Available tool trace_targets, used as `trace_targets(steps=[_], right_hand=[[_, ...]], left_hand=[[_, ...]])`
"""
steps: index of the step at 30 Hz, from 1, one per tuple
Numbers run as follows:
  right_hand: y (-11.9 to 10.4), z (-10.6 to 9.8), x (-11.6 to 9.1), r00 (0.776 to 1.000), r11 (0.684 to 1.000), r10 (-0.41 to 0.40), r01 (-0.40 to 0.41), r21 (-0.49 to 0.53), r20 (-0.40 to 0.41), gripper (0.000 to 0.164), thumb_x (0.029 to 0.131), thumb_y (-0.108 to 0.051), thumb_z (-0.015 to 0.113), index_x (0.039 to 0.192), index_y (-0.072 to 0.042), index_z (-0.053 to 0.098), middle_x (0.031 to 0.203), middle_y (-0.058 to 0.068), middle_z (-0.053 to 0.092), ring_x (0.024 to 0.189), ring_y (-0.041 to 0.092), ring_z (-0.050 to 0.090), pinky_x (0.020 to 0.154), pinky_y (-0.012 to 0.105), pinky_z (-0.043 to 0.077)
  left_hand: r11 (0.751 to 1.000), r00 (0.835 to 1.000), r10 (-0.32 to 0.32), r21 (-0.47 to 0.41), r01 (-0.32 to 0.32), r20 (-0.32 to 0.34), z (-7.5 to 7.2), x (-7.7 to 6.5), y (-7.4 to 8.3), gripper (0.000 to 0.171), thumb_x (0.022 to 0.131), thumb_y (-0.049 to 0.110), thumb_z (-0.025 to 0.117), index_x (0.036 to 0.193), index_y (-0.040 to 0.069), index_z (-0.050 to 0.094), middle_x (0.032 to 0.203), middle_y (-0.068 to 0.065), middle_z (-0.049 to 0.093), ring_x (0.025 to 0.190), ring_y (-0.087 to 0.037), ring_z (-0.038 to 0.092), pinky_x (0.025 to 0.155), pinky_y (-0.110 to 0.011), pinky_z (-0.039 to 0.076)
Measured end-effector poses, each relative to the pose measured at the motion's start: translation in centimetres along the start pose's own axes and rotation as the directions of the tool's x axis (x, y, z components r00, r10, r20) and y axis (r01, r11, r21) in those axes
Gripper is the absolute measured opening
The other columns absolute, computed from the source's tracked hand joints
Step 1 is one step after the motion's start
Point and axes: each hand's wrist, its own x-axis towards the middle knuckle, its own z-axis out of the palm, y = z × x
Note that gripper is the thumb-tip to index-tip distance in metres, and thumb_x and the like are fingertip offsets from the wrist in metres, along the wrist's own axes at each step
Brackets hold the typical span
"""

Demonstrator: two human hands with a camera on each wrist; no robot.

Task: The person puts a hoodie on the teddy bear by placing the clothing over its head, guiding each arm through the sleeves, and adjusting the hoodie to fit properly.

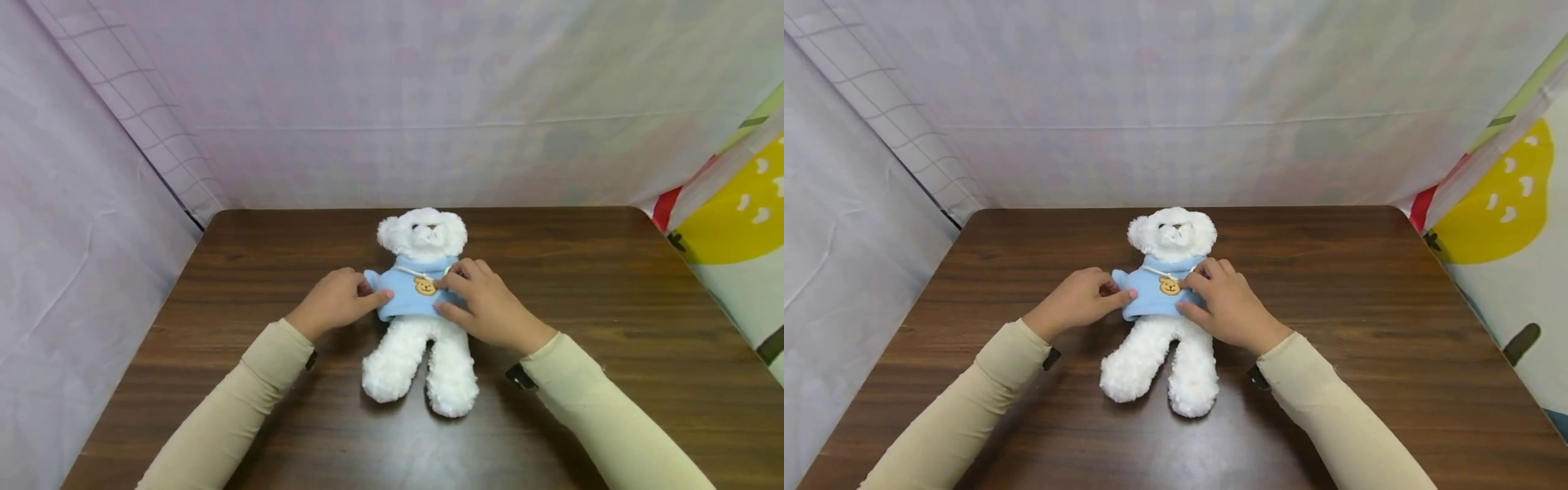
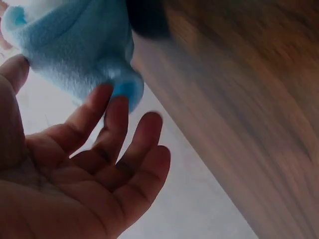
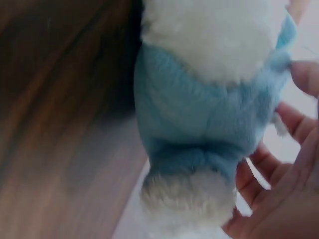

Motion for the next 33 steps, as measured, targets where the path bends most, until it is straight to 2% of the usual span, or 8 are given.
trace_targets(steps=[5, 11, 17, 20, 24, 26, 30, 33], right_hand=[[0.0, 0.5, 0.2, 0.999, 0.999, 0.034, -0.034, 0.015, -0.025, 0.032, 0.086, -0.031, 0.08, 0.108, -0.011, 0.067, 0.105, 0.008, 0.053, 0.093, 0.026, 0.046, 0.076, 0.043, 0.04], [0.0, 0.9, 0.2, 0.997, 0.997, 0.078, -0.077, 0.012, -0.021, 0.044, 0.082, -0.029, 0.083, 0.112, -0.007, 0.059, 0.105, 0.008, 0.052, 0.093, 0.026, 0.045, 0.077, 0.041, 0.04], [-0.1, 1.2, 0.2, 0.996, 0.996, 0.082, -0.082, -0.018, -0.024, 0.055, 0.082, -0.031, 0.083, 0.123, -0.004, 0.056, 0.108, 0.01, 0.052, 0.092, 0.026, 0.045, 0.074, 0.038, 0.04], [-0.2, 1.3, 0.2, 0.996, 0.996, 0.086, -0.086, -0.024, -0.019, 0.056, 0.083, -0.031, 0.082, 0.124, -0.005, 0.056, 0.108, 0.01, 0.052, 0.092, 0.026, 0.045, 0.073, 0.038, 0.04], [-0.2, 1.3, 0.3, 0.995, 0.994, 0.101, -0.101, -0.031, -0.003, 0.056, 0.083, -0.033, 0.082, 0.125, -0.005, 0.056, 0.107, 0.01, 0.051, 0.092, 0.026, 0.046, 0.073, 0.039, 0.041], [-0.3, 1.2, 0.3, 0.994, 0.994, 0.107, -0.107, -0.04, 0.006, 0.056, 0.084, -0.033, 0.082, 0.125, -0.006, 0.055, 0.108, 0.01, 0.051, 0.092, 0.026, 0.045, 0.072, 0.038, 0.041], [-0.6, 1.1, 0.4, 0.994, 0.992, 0.11, -0.109, -0.065, 0.007, 0.057, 0.083, -0.033, 0.082, 0.126, -0.006, 0.055, 0.108, 0.01, 0.051, 0.092, 0.027, 0.046, 0.07, 0.039, 0.042], [-0.7, 1.3, 0.5, 0.994, 0.991, 0.112, -0.111, -0.079, 0.001, 0.057, 0.083, -0.034, 0.082, 0.126, -0.007, 0.056, 0.108, 0.01, 0.052, 0.092, 0.027, 0.046, 0.069, 0.04, 0.042]], left_hand=[[0.998, 0.999, -0.021, -0.056, 0.019, -0.028, 0.7, 0.4, 0.4, 0.057, 0.087, 0.056, 0.07, 0.113, 0.006, 0.059, 0.097, -0.004, 0.056, 0.084, -0.019, 0.054, 0.074, -0.035, 0.048], [0.993, 0.991, -0.121, -0.001, 0.121, -0.05, 1.3, 0.4, 0.8, 0.067, 0.081, 0.064, 0.07, 0.11, 0.005, 0.057, 0.092, -0.006, 0.058, 0.078, -0.021, 0.057, 0.067, -0.037, 0.048], [1.0, 0.995, -0.024, 0.008, 0.025, -0.095, 1.6, 0.6, 0.8, 0.072, 0.083, 0.057, 0.074, 0.124, 0.0, 0.058, 0.106, -0.008, 0.057, 0.094, -0.023, 0.054, 0.081, -0.038, 0.048], [1.0, 0.992, 0.016, 0.007, -0.015, -0.124, 1.9, 0.6, 0.8, 0.063, 0.084, 0.052, 0.076, 0.118, 0.001, 0.06, 0.106, -0.008, 0.056, 0.097, -0.024, 0.051, 0.082, -0.037, 0.046], [0.998, 0.982, 0.066, 0.025, -0.062, -0.178, 2.3, 0.6, 0.9, 0.039, 0.085, 0.041, 0.077, 0.087, 0.006, 0.06, 0.086, -0.004, 0.054, 0.084, -0.022, 0.048, 0.074, -0.035, 0.041], [0.997, 0.978, 0.076, 0.045, -0.069, -0.193, 2.3, 0.7, 1.0, 0.035, 0.086, 0.037, 0.076, 0.079, 0.009, 0.056, 0.077, -0.003, 0.053, 0.077, -0.021, 0.048, 0.069, -0.034, 0.039], [0.996, 0.979, 0.061, 0.069, -0.049, -0.192, 2.4, 0.7, 1.2, 0.031, 0.089, 0.03, 0.073, 0.076, 0.011, 0.052, 0.064, -0.001, 0.049, 0.059, -0.017, 0.046, 0.055, -0.031, 0.037], [0.991, 0.971, 0.102, 0.112, -0.08, -0.215, 2.7, 0.6, 1.2, 0.028, 0.091, 0.022, 0.071, 0.075, 0.011, 0.051, 0.059, 0.0, 0.045, 0.051, -0.013, 0.041, 0.047, -0.029, 0.033]])
